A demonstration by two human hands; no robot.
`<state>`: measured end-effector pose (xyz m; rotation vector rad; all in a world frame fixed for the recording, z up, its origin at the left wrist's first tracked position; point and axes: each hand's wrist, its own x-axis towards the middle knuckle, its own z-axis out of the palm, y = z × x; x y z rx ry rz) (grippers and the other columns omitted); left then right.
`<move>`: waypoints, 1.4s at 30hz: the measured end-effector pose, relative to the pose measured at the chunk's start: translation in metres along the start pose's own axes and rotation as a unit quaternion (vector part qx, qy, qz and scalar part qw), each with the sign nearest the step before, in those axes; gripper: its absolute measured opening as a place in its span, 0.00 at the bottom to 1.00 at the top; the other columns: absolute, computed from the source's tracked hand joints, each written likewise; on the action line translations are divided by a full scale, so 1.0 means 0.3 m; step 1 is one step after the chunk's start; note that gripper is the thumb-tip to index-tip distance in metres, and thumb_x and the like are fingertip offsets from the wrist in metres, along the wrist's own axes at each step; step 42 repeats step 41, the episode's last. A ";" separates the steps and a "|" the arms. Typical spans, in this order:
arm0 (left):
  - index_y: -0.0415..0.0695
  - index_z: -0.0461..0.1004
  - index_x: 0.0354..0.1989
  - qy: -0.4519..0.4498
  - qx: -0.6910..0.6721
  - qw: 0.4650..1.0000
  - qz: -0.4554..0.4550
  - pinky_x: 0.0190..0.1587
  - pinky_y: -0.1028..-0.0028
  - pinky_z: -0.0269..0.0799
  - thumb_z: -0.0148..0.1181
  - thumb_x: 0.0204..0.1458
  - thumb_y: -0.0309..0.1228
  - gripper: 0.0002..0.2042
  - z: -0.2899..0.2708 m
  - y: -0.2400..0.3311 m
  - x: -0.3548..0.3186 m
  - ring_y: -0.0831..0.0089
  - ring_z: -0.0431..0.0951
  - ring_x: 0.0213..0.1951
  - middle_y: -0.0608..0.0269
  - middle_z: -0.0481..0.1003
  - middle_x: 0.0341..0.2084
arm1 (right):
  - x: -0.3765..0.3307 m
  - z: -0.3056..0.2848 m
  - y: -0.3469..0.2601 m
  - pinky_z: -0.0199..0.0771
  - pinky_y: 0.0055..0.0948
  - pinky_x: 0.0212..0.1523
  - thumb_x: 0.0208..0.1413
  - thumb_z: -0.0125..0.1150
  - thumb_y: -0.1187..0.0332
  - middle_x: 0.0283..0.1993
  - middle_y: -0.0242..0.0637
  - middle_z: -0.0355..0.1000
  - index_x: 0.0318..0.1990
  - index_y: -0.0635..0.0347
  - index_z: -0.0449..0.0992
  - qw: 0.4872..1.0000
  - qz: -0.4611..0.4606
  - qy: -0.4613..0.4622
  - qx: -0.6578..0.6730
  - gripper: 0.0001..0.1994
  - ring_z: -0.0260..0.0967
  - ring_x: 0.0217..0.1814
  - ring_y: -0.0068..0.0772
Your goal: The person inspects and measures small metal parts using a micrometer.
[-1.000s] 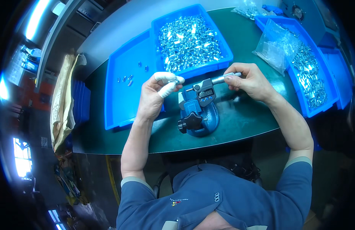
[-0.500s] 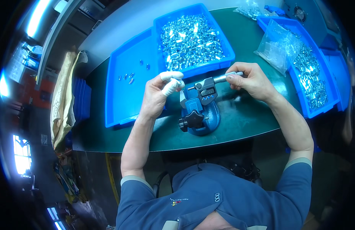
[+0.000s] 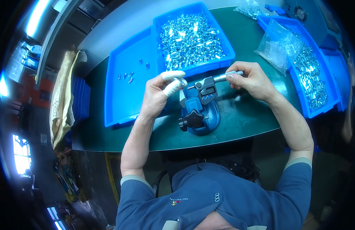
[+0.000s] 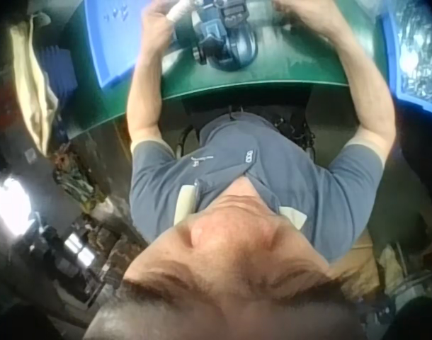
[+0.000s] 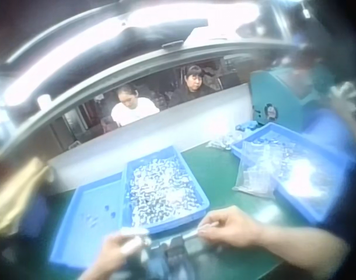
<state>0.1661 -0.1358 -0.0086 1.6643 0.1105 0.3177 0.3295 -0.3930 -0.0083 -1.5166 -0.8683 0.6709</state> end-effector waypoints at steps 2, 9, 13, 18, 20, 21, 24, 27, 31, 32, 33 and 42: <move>0.37 0.78 0.48 -0.002 0.016 1.000 -0.003 0.46 0.74 0.73 0.66 0.55 0.30 0.14 0.008 0.018 -0.003 0.74 0.78 0.40 0.60 0.80 0.36 | 0.000 0.000 0.000 0.69 0.19 0.33 0.60 0.64 0.60 0.28 0.29 0.73 0.38 0.63 0.78 1.000 -0.002 0.001 -0.003 0.14 0.68 0.30 0.17; 0.39 0.77 0.50 -0.019 0.040 0.999 -0.019 0.47 0.74 0.73 0.63 0.57 0.27 0.14 0.004 0.023 -0.006 0.76 0.78 0.40 0.62 0.79 0.36 | 0.001 0.002 0.001 0.69 0.19 0.33 0.60 0.63 0.60 0.28 0.28 0.72 0.39 0.63 0.78 1.000 0.004 0.002 -0.003 0.13 0.68 0.30 0.17; 0.39 0.77 0.50 -0.025 0.065 0.997 -0.019 0.46 0.73 0.74 0.63 0.56 0.28 0.14 0.011 0.031 -0.001 0.76 0.78 0.40 0.63 0.79 0.36 | -0.001 0.001 -0.003 0.69 0.19 0.33 0.60 0.63 0.60 0.28 0.28 0.72 0.39 0.63 0.78 1.000 0.002 0.006 -0.017 0.13 0.68 0.31 0.17; 0.40 0.78 0.50 -0.039 0.065 0.996 -0.038 0.45 0.74 0.74 0.63 0.57 0.29 0.14 0.012 0.041 0.002 0.78 0.78 0.40 0.64 0.80 0.37 | 0.001 0.002 0.002 0.69 0.19 0.33 0.60 0.64 0.60 0.29 0.28 0.72 0.39 0.63 0.78 1.000 0.007 0.002 -0.007 0.13 0.69 0.31 0.17; 0.40 0.78 0.50 -0.045 0.062 0.996 -0.040 0.44 0.75 0.74 0.62 0.57 0.29 0.13 0.011 0.043 0.002 0.78 0.78 0.39 0.64 0.80 0.36 | 0.001 0.002 0.002 0.69 0.19 0.33 0.60 0.64 0.59 0.29 0.28 0.72 0.39 0.63 0.78 1.000 0.004 0.002 -0.010 0.14 0.69 0.31 0.17; 0.40 0.78 0.50 -0.046 0.064 0.996 -0.046 0.44 0.75 0.74 0.62 0.57 0.29 0.13 0.011 0.044 0.002 0.78 0.78 0.39 0.64 0.80 0.36 | 0.001 0.003 0.002 0.69 0.19 0.33 0.60 0.64 0.59 0.29 0.28 0.73 0.39 0.63 0.78 1.000 0.006 0.000 -0.005 0.14 0.69 0.31 0.17; 0.40 0.78 0.51 -0.049 0.070 0.995 -0.049 0.44 0.75 0.74 0.62 0.57 0.29 0.14 0.013 0.048 0.002 0.78 0.78 0.39 0.64 0.80 0.36 | 0.000 0.001 0.000 0.69 0.19 0.34 0.60 0.64 0.59 0.29 0.29 0.73 0.40 0.63 0.78 1.000 0.007 0.000 -0.009 0.14 0.69 0.31 0.17; 0.41 0.79 0.51 -0.047 0.072 0.995 -0.043 0.44 0.75 0.75 0.61 0.57 0.29 0.14 0.019 0.051 0.000 0.78 0.78 0.38 0.65 0.80 0.35 | 0.001 0.004 0.000 0.69 0.19 0.34 0.60 0.64 0.59 0.29 0.29 0.73 0.40 0.63 0.78 1.000 0.005 0.002 -0.012 0.14 0.69 0.32 0.17; 0.41 0.79 0.51 -0.045 0.073 0.995 -0.044 0.43 0.75 0.75 0.61 0.57 0.29 0.14 0.018 0.048 -0.002 0.78 0.79 0.38 0.64 0.80 0.35 | 0.002 0.002 0.007 0.69 0.19 0.34 0.60 0.63 0.59 0.29 0.29 0.73 0.40 0.63 0.78 1.000 0.000 0.005 -0.012 0.14 0.69 0.32 0.16; 0.41 0.79 0.51 -0.045 0.073 0.995 -0.044 0.43 0.75 0.75 0.61 0.57 0.29 0.14 0.020 0.049 -0.003 0.78 0.79 0.38 0.64 0.80 0.35 | 0.002 0.002 0.006 0.69 0.19 0.34 0.60 0.63 0.59 0.29 0.29 0.73 0.40 0.63 0.78 1.000 0.000 0.005 -0.012 0.14 0.69 0.32 0.16; 0.41 0.79 0.51 -0.041 0.073 0.995 -0.046 0.43 0.75 0.75 0.61 0.57 0.29 0.14 0.022 0.051 -0.004 0.78 0.79 0.38 0.64 0.80 0.35 | 0.001 0.002 0.004 0.69 0.19 0.34 0.60 0.63 0.59 0.29 0.29 0.73 0.40 0.63 0.78 1.000 0.001 0.004 -0.014 0.14 0.69 0.32 0.16; 0.42 0.78 0.51 -0.046 0.065 0.995 -0.053 0.45 0.73 0.75 0.61 0.57 0.29 0.14 0.011 0.040 -0.005 0.75 0.80 0.40 0.63 0.80 0.36 | 0.007 -0.011 0.026 0.70 0.20 0.34 0.60 0.63 0.53 0.28 0.29 0.74 0.38 0.62 0.79 1.000 0.011 0.003 -0.022 0.17 0.70 0.31 0.17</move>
